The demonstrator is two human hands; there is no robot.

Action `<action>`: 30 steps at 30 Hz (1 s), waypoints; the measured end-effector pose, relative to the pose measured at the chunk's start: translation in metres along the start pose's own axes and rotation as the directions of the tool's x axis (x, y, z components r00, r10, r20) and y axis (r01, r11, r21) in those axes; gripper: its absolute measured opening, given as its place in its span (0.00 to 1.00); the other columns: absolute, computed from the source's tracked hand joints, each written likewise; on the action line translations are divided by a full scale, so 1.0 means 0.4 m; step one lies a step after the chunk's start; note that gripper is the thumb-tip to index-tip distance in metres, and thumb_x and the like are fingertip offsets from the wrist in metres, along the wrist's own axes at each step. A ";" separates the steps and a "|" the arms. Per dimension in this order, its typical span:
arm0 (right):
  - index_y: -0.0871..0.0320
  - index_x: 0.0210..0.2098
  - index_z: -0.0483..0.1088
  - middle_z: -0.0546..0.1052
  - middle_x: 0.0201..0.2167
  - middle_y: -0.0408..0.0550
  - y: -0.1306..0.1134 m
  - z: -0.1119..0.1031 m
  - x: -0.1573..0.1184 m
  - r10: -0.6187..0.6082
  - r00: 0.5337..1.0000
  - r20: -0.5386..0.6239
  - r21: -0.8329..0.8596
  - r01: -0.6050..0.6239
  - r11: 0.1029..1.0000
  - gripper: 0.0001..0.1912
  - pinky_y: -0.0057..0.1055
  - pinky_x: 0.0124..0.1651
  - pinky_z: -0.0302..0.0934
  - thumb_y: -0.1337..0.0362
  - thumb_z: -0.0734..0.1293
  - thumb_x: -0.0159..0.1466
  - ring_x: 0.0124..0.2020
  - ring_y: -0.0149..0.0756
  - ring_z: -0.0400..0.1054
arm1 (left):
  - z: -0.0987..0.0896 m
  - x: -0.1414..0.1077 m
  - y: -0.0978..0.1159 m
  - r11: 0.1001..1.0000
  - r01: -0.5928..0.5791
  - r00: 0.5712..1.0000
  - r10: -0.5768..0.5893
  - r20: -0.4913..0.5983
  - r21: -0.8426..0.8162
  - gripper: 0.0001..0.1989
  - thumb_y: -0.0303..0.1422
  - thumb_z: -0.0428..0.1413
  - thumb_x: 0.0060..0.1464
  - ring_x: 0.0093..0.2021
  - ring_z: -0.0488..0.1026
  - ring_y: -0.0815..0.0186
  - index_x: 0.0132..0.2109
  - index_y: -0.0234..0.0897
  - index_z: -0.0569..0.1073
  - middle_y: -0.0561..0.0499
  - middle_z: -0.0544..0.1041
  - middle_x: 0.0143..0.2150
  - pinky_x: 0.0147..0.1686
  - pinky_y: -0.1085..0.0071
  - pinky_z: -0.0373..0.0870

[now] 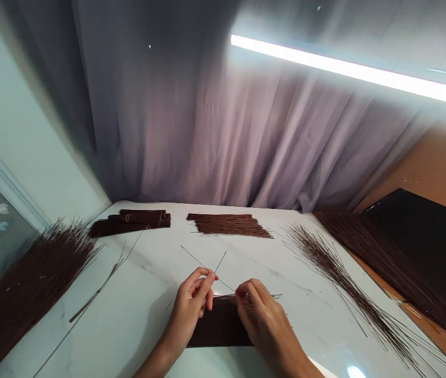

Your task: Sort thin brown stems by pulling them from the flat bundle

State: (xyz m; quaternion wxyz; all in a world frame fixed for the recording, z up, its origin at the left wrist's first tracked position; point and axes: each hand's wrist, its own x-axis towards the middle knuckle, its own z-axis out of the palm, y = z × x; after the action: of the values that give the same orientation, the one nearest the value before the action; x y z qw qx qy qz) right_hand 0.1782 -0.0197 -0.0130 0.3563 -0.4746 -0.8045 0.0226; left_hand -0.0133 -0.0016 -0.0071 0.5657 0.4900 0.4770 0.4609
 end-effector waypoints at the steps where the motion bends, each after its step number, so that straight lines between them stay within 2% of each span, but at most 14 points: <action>1: 0.53 0.39 0.63 0.71 0.34 0.46 0.000 0.002 0.000 -0.002 1.000 0.001 0.009 0.002 1.000 0.08 0.28 0.29 0.66 0.70 0.55 0.72 0.30 0.35 0.70 | 0.001 0.001 0.001 1.000 -0.001 1.000 0.001 -0.007 0.001 0.18 0.50 0.56 0.63 0.20 0.48 0.75 0.41 0.37 0.71 0.61 0.62 0.19 0.18 0.80 0.40; 7: 0.53 0.42 0.63 0.72 0.36 0.47 -0.005 0.008 -0.003 0.021 0.999 0.046 0.060 -0.024 0.998 0.07 0.28 0.32 0.65 0.69 0.56 0.74 0.34 0.36 0.71 | 0.008 0.004 -0.007 1.000 0.007 1.000 -0.006 0.028 -0.027 0.18 0.50 0.56 0.62 0.19 0.45 0.76 0.40 0.38 0.70 0.61 0.66 0.21 0.17 0.80 0.37; 11: 0.53 0.41 0.64 0.73 0.37 0.48 -0.015 0.010 -0.008 0.075 0.994 0.077 0.107 -0.083 0.991 0.08 0.29 0.32 0.64 0.67 0.56 0.74 0.34 0.36 0.71 | 0.010 -0.006 -0.003 0.998 -0.024 0.999 0.025 0.026 -0.051 0.17 0.49 0.57 0.62 0.20 0.49 0.76 0.39 0.38 0.72 0.58 0.67 0.27 0.16 0.81 0.43; 14: 0.54 0.40 0.66 0.74 0.37 0.48 -0.015 0.013 -0.008 0.152 0.982 0.112 0.225 -0.174 0.959 0.08 0.30 0.33 0.63 0.64 0.57 0.74 0.34 0.36 0.70 | 0.010 -0.011 0.004 0.997 -0.048 0.999 0.049 0.006 -0.054 0.17 0.48 0.57 0.62 0.22 0.53 0.74 0.38 0.37 0.73 0.56 0.68 0.29 0.16 0.81 0.47; 17: 0.56 0.38 0.69 0.76 0.32 0.46 0.002 -0.002 0.006 0.242 0.946 0.215 0.363 -0.307 0.880 0.11 0.29 0.32 0.61 0.60 0.59 0.74 0.31 0.35 0.69 | 0.010 -0.015 0.011 0.996 -0.055 0.998 0.056 0.016 -0.066 0.17 0.47 0.57 0.63 0.22 0.53 0.74 0.37 0.37 0.73 0.57 0.67 0.28 0.17 0.80 0.47; 20: 0.56 0.36 0.73 0.77 0.31 0.45 0.034 -0.058 0.048 0.203 0.902 0.382 0.444 -0.372 0.815 0.15 0.28 0.33 0.61 0.57 0.61 0.74 0.31 0.34 0.70 | 0.012 -0.029 0.020 0.998 -0.013 0.990 0.021 0.138 -0.061 0.16 0.45 0.56 0.64 0.22 0.53 0.74 0.35 0.37 0.71 0.58 0.66 0.25 0.20 0.79 0.47; 23: 0.56 0.38 0.75 0.79 0.35 0.45 0.059 -0.140 0.102 0.030 0.892 0.452 0.472 -0.268 0.840 0.13 0.27 0.37 0.62 0.59 0.62 0.74 0.36 0.34 0.72 | 0.018 -0.048 0.034 0.999 -0.020 0.938 0.007 0.346 0.034 0.15 0.42 0.56 0.65 0.23 0.55 0.73 0.34 0.37 0.71 0.58 0.67 0.24 0.23 0.76 0.51; 25: 0.56 0.38 0.75 0.79 0.34 0.45 0.054 -0.182 0.120 -0.090 0.909 0.407 0.377 -0.077 0.923 0.13 0.28 0.38 0.62 0.62 0.61 0.74 0.36 0.34 0.72 | 0.025 -0.056 0.044 0.988 -0.078 0.913 0.018 0.408 0.131 0.15 0.41 0.55 0.65 0.25 0.58 0.71 0.33 0.37 0.71 0.56 0.69 0.25 0.27 0.74 0.54; 26: 0.56 0.38 0.75 0.79 0.33 0.46 0.042 -0.191 0.117 -0.142 0.921 0.363 0.279 0.037 0.959 0.13 0.29 0.39 0.62 0.63 0.61 0.74 0.35 0.35 0.71 | 0.029 -0.058 0.049 0.979 -0.104 0.915 0.024 0.404 0.176 0.16 0.41 0.55 0.66 0.27 0.60 0.70 0.32 0.37 0.71 0.55 0.69 0.26 0.28 0.74 0.55; 28: 0.56 0.40 0.75 0.79 0.32 0.48 0.006 -0.182 0.083 -0.230 0.947 0.222 0.042 0.227 0.973 0.13 0.32 0.40 0.61 0.68 0.59 0.73 0.36 0.38 0.71 | 0.033 -0.057 0.055 0.966 -0.129 0.936 0.045 0.348 0.222 0.17 0.43 0.54 0.66 0.28 0.60 0.68 0.31 0.38 0.70 0.56 0.67 0.26 0.29 0.73 0.56; 30: 0.57 0.44 0.74 0.79 0.33 0.50 -0.032 -0.141 0.020 -0.266 0.964 0.020 -0.099 0.267 0.959 0.14 0.33 0.39 0.61 0.72 0.57 0.71 0.35 0.39 0.72 | 0.034 -0.053 0.055 0.973 -0.115 0.964 0.060 0.260 0.202 0.17 0.45 0.53 0.66 0.27 0.58 0.69 0.32 0.38 0.70 0.57 0.65 0.26 0.28 0.74 0.55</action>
State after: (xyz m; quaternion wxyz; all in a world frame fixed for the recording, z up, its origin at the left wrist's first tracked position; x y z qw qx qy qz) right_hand 0.2000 -0.0375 0.0382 0.3290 -0.3793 -0.8623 -0.0648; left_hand -0.0037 -0.0221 0.0174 0.5443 0.6236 0.4261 0.3652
